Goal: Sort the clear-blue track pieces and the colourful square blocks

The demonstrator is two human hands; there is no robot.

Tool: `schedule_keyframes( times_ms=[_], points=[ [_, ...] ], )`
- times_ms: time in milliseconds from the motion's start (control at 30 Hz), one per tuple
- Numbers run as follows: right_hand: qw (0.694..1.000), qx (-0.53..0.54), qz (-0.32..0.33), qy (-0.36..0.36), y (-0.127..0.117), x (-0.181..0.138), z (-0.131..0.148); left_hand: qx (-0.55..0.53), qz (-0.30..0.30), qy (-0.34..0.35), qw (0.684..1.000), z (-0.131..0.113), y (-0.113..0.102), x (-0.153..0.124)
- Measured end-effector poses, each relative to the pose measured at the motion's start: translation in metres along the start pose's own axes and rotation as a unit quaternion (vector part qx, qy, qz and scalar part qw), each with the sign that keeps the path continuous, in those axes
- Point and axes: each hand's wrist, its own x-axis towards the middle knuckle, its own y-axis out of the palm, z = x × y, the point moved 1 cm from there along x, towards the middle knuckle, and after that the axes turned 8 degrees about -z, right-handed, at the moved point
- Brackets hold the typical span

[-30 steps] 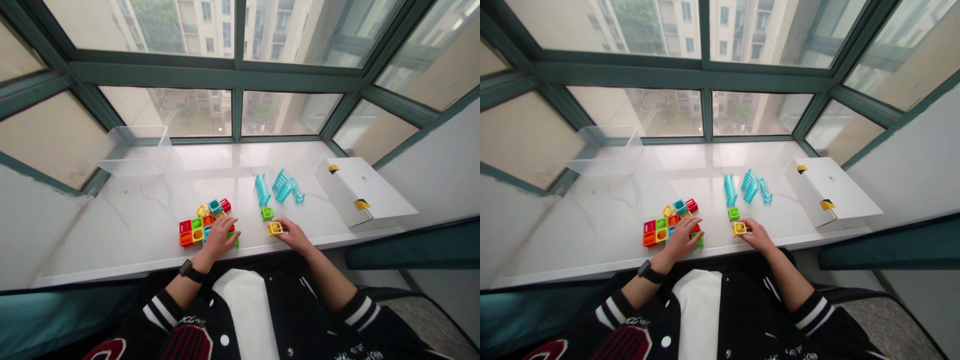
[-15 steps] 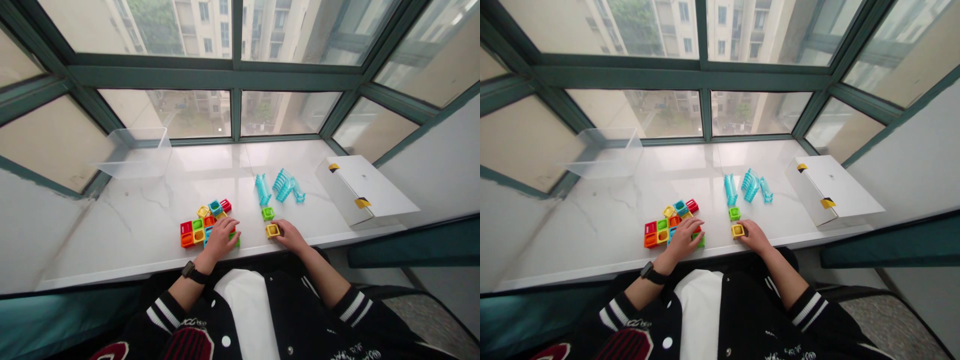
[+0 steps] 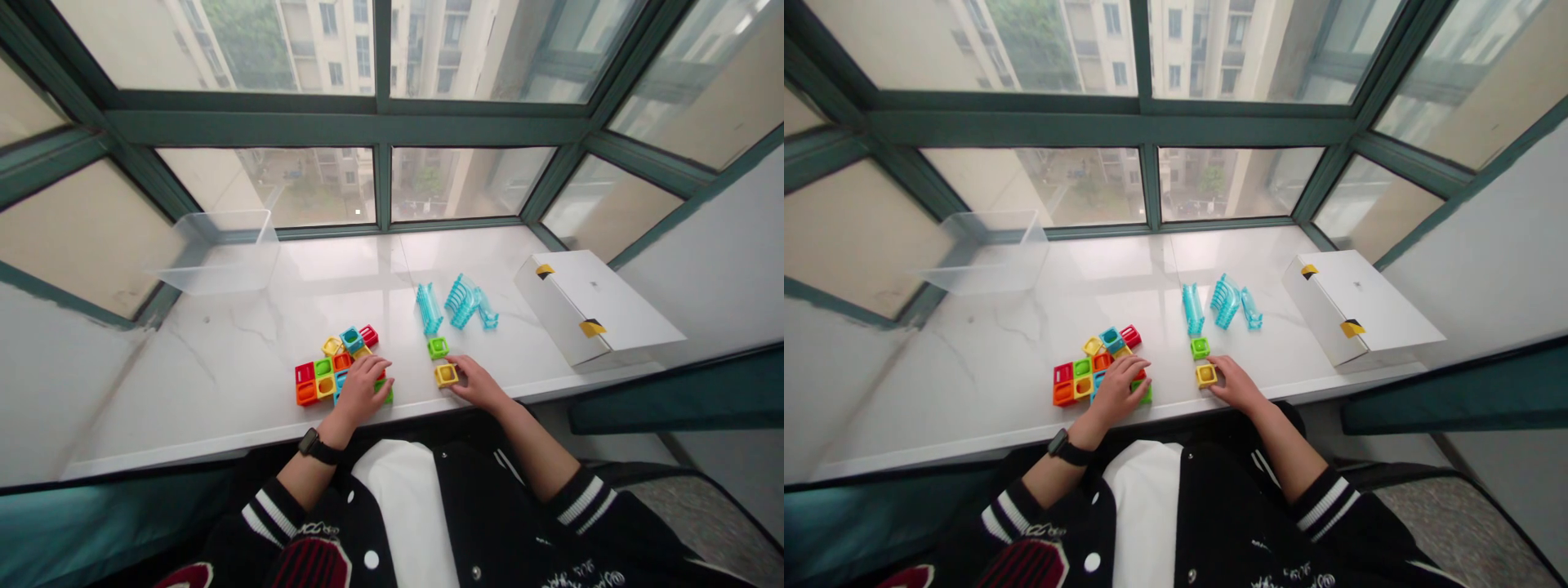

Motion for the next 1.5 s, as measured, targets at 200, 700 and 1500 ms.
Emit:
schedule_keyframes(
  times_ms=[200, 700, 1500],
  points=[
    [0.998, 0.035, -0.034, 0.034, -0.024, 0.004, 0.004, -0.006, -0.003, 0.0, 1.0, 0.001, 0.001, -0.001],
    [0.992, -0.055, -0.105, 0.049, 0.015, 0.062, -0.004, -0.005, -0.007, -0.006, 1.0, -0.001, 0.0, 0.0],
    [0.979, -0.042, -0.162, -0.115, 0.018, 0.049, 0.079, 0.041, -0.194, -0.125, 0.972, 0.057, -0.036, 0.018]
  ],
)
